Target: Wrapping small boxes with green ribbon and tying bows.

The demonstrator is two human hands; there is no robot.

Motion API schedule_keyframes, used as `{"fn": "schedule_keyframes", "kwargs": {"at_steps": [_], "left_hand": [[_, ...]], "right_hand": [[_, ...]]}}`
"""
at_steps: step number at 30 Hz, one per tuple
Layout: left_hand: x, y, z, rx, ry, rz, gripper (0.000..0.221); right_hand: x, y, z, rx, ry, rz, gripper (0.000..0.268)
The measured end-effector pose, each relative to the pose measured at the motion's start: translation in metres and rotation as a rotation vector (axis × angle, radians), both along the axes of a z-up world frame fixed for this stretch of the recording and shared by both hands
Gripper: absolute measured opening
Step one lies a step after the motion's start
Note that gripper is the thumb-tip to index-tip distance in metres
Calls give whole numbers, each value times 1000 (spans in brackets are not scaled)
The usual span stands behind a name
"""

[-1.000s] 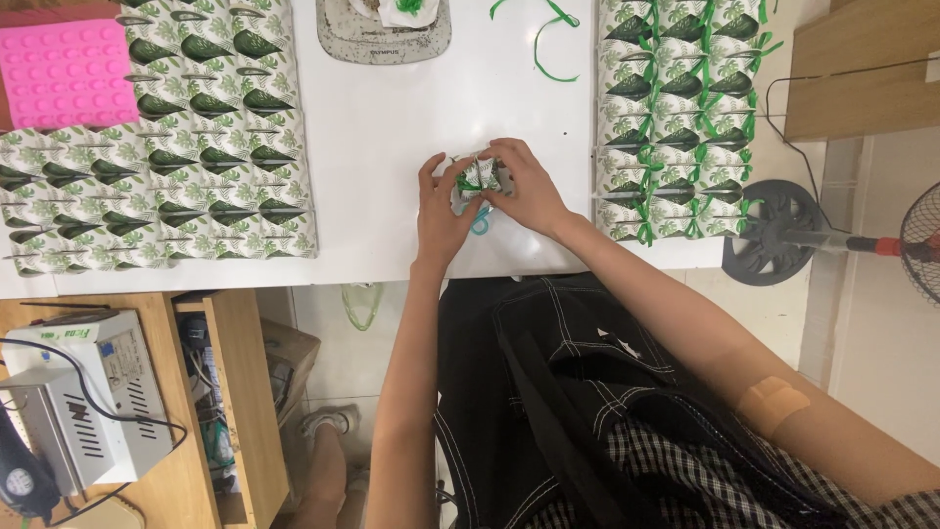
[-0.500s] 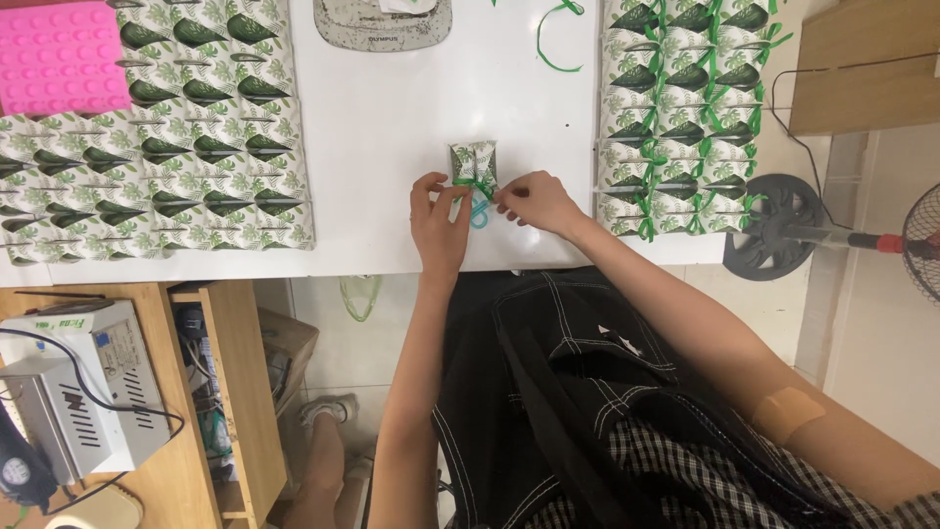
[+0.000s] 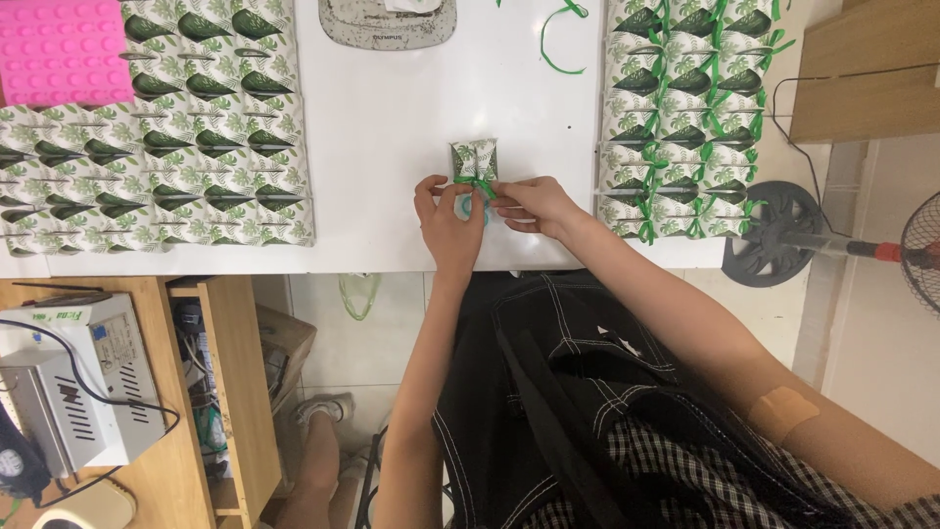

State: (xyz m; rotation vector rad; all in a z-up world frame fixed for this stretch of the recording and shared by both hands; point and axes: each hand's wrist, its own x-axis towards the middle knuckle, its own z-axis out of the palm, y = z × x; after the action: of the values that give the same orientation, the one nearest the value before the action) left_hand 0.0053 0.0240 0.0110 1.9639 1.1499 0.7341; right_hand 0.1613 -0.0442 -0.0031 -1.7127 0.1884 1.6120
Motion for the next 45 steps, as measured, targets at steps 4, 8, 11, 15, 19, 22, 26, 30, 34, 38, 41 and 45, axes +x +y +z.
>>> {"fn": "schedule_keyframes", "kwargs": {"at_steps": [4,8,11,15,19,22,26,30,34,38,41,45], "left_hand": [[6,-2,3,-167,61,85,24],[5,-3,-26,-311,-2,103,40],[5,-3,-35,-331,-46,74,41],[9,-1,-27,-391,10,37,40],[14,-3,-40,-361,108,32,32],[16,-3,-43,-326,95,28,29],[16,-1,-41,-316,121,13,26],[17,-1,-37,-281,112,25,25],[18,-1,-29,-250,116,25,23],[19,0,-22,-270,153,26,22],[18,-2,-25,-218,136,0,22],[19,0,-24,-246,136,6,22]], "right_hand": [[-1,-2,6,69,-57,12,24],[-3,-1,12,138,-288,95,25],[-1,-2,13,267,-573,277,23],[-1,2,20,360,-852,410,20],[1,7,30,343,-920,483,16],[6,9,32,372,-935,499,15],[15,17,35,396,-1042,492,12],[20,25,42,443,-1079,522,11],[22,30,45,513,-1162,565,9],[23,31,44,513,-1161,580,8],[24,33,47,521,-1140,565,7],[33,42,53,515,-1103,623,12]]}}
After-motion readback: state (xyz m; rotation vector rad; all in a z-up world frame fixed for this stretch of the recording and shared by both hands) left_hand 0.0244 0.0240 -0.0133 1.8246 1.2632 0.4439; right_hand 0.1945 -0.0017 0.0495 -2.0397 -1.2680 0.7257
